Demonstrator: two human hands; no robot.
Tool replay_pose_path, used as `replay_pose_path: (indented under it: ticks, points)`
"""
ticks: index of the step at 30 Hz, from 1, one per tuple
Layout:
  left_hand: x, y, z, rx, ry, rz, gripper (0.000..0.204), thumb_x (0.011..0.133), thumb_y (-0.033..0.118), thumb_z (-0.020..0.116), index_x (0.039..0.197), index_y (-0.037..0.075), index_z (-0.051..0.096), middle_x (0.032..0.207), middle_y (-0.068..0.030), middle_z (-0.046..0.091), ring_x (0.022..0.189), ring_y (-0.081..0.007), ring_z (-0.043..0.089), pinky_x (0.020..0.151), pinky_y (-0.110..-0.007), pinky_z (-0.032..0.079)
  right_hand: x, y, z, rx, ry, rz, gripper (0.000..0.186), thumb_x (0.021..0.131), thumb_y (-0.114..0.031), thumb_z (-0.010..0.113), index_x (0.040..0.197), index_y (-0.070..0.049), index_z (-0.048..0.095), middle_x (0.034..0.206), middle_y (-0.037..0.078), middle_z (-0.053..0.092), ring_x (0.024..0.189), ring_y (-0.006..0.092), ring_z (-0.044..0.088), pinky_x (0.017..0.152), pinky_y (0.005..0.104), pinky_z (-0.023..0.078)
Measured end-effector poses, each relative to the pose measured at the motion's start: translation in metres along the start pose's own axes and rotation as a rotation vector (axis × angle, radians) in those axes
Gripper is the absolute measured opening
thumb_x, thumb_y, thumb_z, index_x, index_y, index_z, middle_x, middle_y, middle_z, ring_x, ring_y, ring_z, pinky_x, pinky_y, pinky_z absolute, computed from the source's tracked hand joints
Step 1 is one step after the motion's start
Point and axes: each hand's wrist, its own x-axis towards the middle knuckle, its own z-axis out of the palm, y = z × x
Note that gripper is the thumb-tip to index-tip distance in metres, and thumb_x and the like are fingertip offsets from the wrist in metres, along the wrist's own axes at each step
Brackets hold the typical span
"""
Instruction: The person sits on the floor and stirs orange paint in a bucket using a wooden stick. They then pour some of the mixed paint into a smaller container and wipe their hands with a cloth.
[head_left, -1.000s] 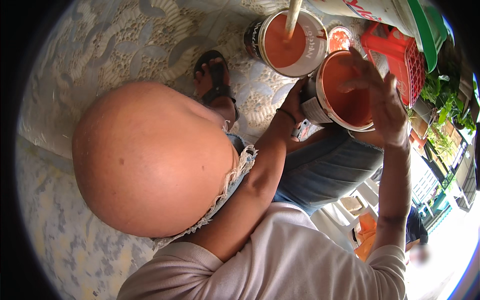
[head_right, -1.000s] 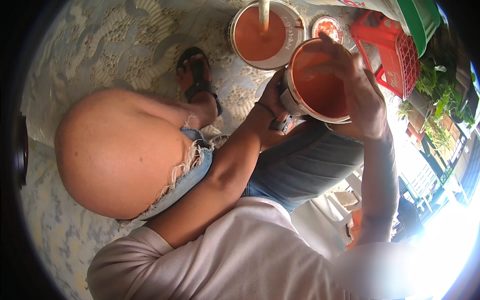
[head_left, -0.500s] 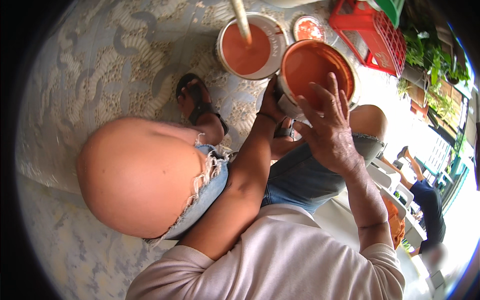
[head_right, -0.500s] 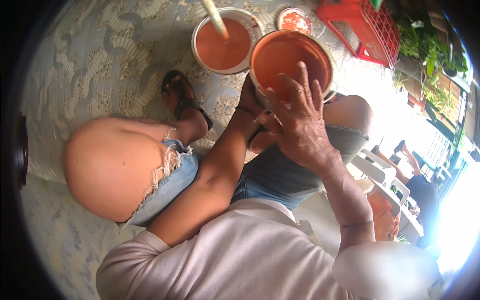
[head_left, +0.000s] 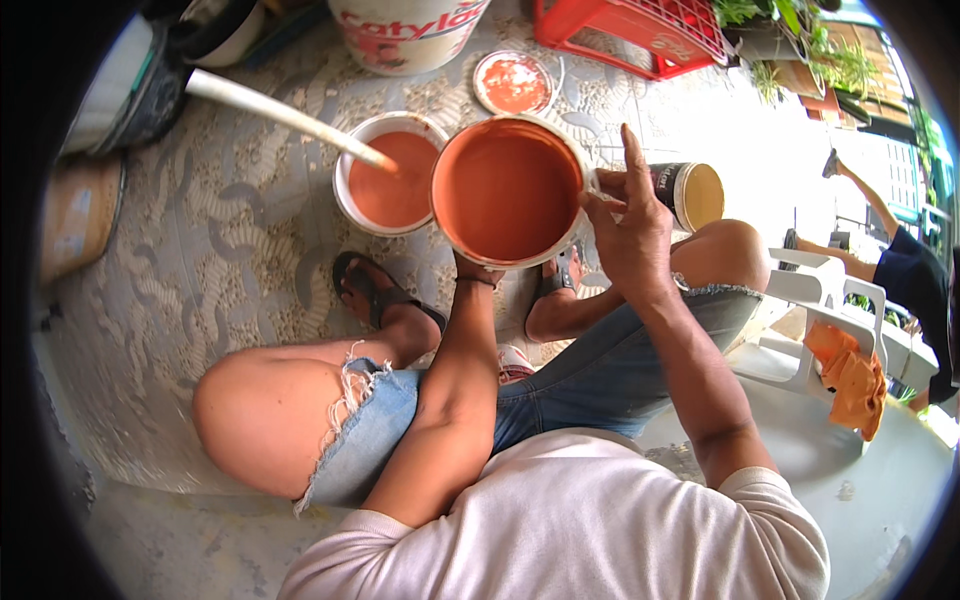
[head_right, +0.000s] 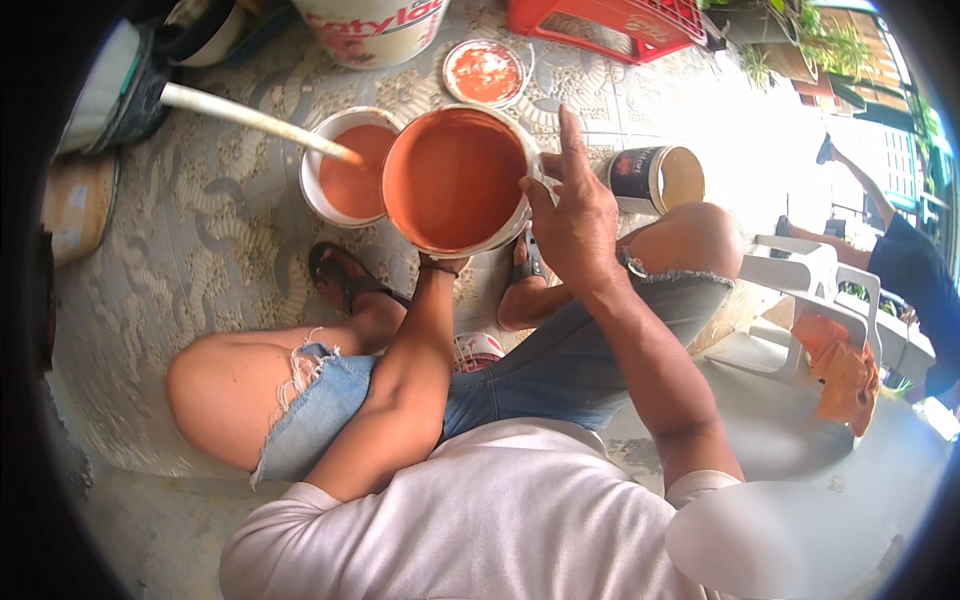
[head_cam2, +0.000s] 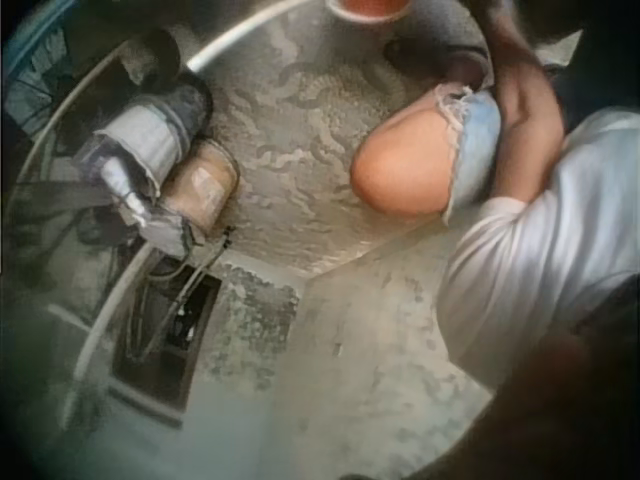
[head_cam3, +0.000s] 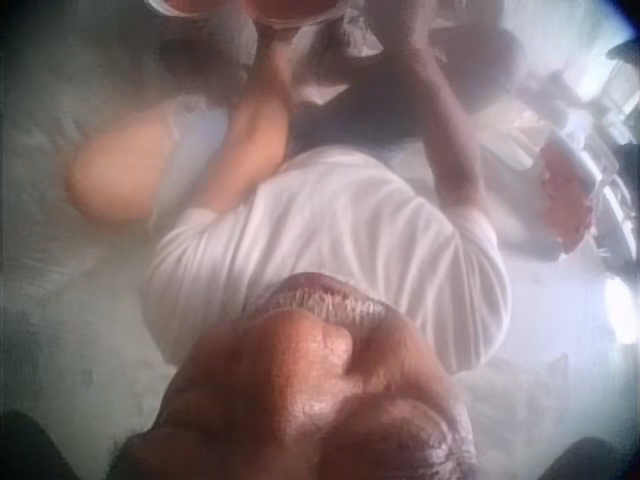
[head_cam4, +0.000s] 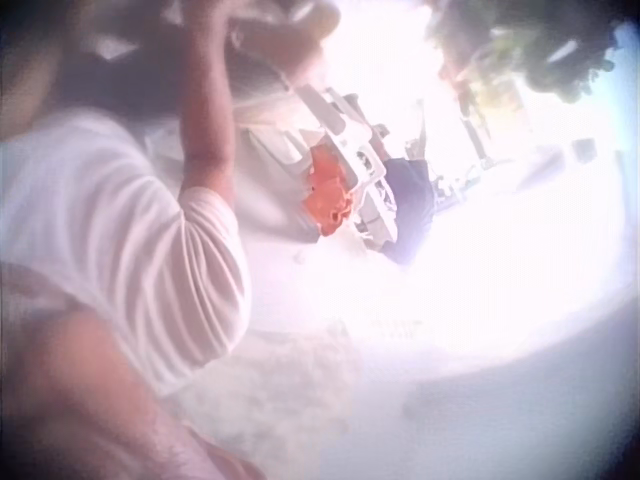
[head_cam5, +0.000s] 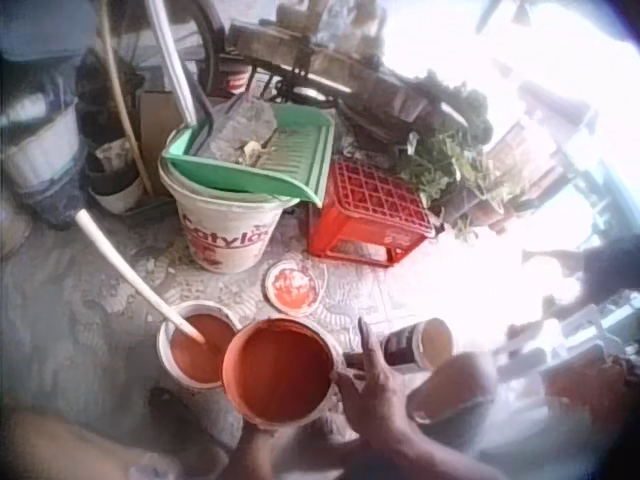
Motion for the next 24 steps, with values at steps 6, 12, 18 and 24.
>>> replay_pose_path:
  ticks: [6,12,18,24]
  points:
    - [-0.006,-0.005,0.018,0.023,0.051,-0.056,0.054,0.108,0.044,0.042,0.152,0.012,0.045,0.152,-0.0124,0.051,0.136,-0.0324,0.053,0.110,-0.053,0.049,-0.007,0.003,-0.016,0.434,0.150,0.257,0.080,0.086,0.000,0.071,0.156,0.002,0.032,0.118,0.023,0.065,0.088,0.0240,0.071,0.076,0.0340,0.060]
    - [-0.002,-0.017,0.044,0.092,0.063,-0.104,0.060,0.105,0.049,0.048,0.150,0.010,0.047,0.151,-0.0125,0.052,0.135,-0.0321,0.053,0.113,-0.053,0.045,0.003,-0.021,-0.055,1.283,0.062,0.593,0.059,0.092,-0.001,0.062,0.143,0.010,0.036,0.099,0.020,0.069,0.077,0.0207,0.069,0.069,0.0331,0.060]
    - [0.020,-0.040,0.041,0.234,-0.025,-0.168,0.066,0.105,0.054,0.047,0.150,0.006,0.046,0.150,-0.0104,0.055,0.138,-0.0309,0.052,0.118,-0.050,0.040,0.042,-0.001,-0.096,1.136,0.133,0.449,0.050,0.095,-0.010,0.063,0.134,0.011,0.040,0.086,0.021,0.067,0.065,0.0232,0.067,0.058,0.0325,0.056]
    - [0.064,-0.030,0.054,0.794,0.556,0.019,0.046,0.099,0.052,0.063,0.121,0.011,0.062,0.105,-0.0041,0.066,0.093,-0.0184,0.062,0.080,-0.040,0.049,0.096,0.053,-0.128,1.059,-0.040,0.619,0.044,0.097,-0.011,0.060,0.132,0.013,0.050,0.082,0.015,0.059,0.067,0.0215,0.061,0.059,0.0353,0.053]
